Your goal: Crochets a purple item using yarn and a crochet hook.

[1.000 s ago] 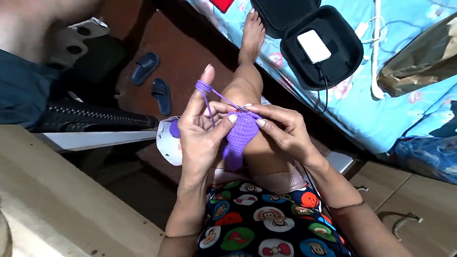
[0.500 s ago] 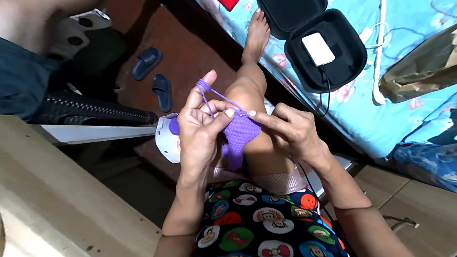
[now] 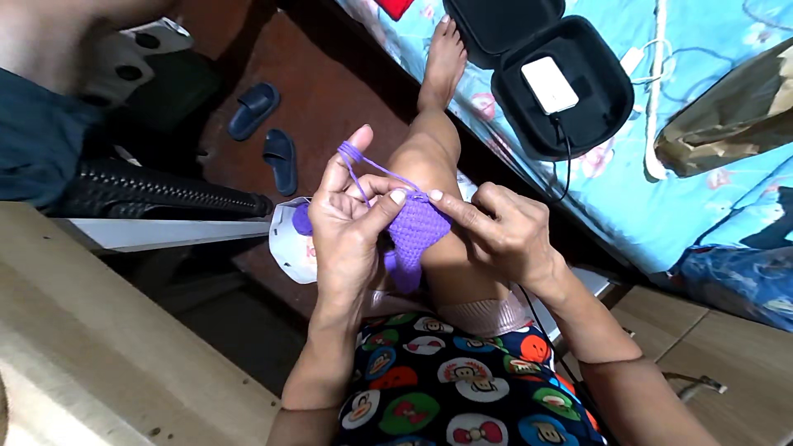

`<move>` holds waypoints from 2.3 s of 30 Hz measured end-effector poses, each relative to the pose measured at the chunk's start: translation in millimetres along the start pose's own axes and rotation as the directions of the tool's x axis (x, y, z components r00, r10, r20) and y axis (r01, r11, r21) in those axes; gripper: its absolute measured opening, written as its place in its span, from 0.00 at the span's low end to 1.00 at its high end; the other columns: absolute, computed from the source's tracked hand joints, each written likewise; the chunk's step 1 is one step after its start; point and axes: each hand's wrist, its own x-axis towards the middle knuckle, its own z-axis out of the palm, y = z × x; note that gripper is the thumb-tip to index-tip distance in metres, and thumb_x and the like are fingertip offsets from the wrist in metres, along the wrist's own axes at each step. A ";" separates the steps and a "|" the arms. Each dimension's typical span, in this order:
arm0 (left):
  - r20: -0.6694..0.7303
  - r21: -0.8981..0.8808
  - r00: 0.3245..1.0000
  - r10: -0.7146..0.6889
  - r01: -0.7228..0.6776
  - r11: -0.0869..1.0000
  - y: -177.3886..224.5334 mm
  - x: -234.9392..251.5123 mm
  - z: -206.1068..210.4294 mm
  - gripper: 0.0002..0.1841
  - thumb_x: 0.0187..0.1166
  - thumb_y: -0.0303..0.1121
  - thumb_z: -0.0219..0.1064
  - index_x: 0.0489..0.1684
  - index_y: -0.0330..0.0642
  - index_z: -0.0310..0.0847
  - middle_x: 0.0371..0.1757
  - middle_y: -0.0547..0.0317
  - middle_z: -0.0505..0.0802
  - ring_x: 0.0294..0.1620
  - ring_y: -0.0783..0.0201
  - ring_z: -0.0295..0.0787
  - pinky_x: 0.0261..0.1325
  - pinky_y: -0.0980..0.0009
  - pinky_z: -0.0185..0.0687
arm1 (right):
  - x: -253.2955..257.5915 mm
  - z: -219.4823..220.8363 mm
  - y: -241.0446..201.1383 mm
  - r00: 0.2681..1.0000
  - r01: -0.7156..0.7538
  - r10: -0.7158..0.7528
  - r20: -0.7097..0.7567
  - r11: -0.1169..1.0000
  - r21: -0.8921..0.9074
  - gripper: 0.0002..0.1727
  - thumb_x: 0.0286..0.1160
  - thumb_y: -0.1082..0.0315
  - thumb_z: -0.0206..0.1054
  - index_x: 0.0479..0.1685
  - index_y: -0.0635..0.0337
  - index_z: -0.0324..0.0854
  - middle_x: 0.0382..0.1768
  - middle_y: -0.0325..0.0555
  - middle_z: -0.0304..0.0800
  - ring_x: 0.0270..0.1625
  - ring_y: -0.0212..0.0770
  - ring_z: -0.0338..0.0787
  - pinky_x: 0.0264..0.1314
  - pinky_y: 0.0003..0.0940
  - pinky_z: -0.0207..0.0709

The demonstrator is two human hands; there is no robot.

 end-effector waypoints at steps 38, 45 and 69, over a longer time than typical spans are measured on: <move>0.087 -0.049 0.992 0.087 -0.083 0.995 -9.2 -4.7 -6.3 0.42 0.76 0.16 0.60 0.93 0.41 0.43 0.41 0.64 0.92 0.34 0.73 0.90 0.42 0.78 0.88 | 4.5 4.9 1.8 0.997 0.033 -0.022 -0.070 0.987 0.158 0.13 0.73 0.76 0.65 0.52 0.66 0.93 0.28 0.51 0.86 0.29 0.41 0.84 0.28 0.31 0.75; 0.160 -0.230 0.987 -0.021 0.058 0.972 -7.1 4.2 -11.7 0.35 0.77 0.15 0.56 0.89 0.37 0.55 0.34 0.63 0.93 0.30 0.74 0.90 0.41 0.79 0.89 | 2.5 -0.2 11.4 0.999 0.026 -0.018 -0.028 0.953 0.302 0.14 0.74 0.76 0.66 0.54 0.65 0.93 0.26 0.49 0.84 0.28 0.37 0.82 0.28 0.28 0.73; -0.061 0.027 0.993 0.099 -0.097 0.995 -9.7 -5.9 3.7 0.34 0.75 0.15 0.64 0.85 0.35 0.62 0.45 0.64 0.94 0.41 0.71 0.92 0.47 0.75 0.90 | 8.5 -4.5 18.0 0.992 -0.109 0.076 0.098 0.914 0.390 0.22 0.70 0.76 0.61 0.61 0.58 0.93 0.25 0.43 0.77 0.24 0.33 0.73 0.24 0.26 0.63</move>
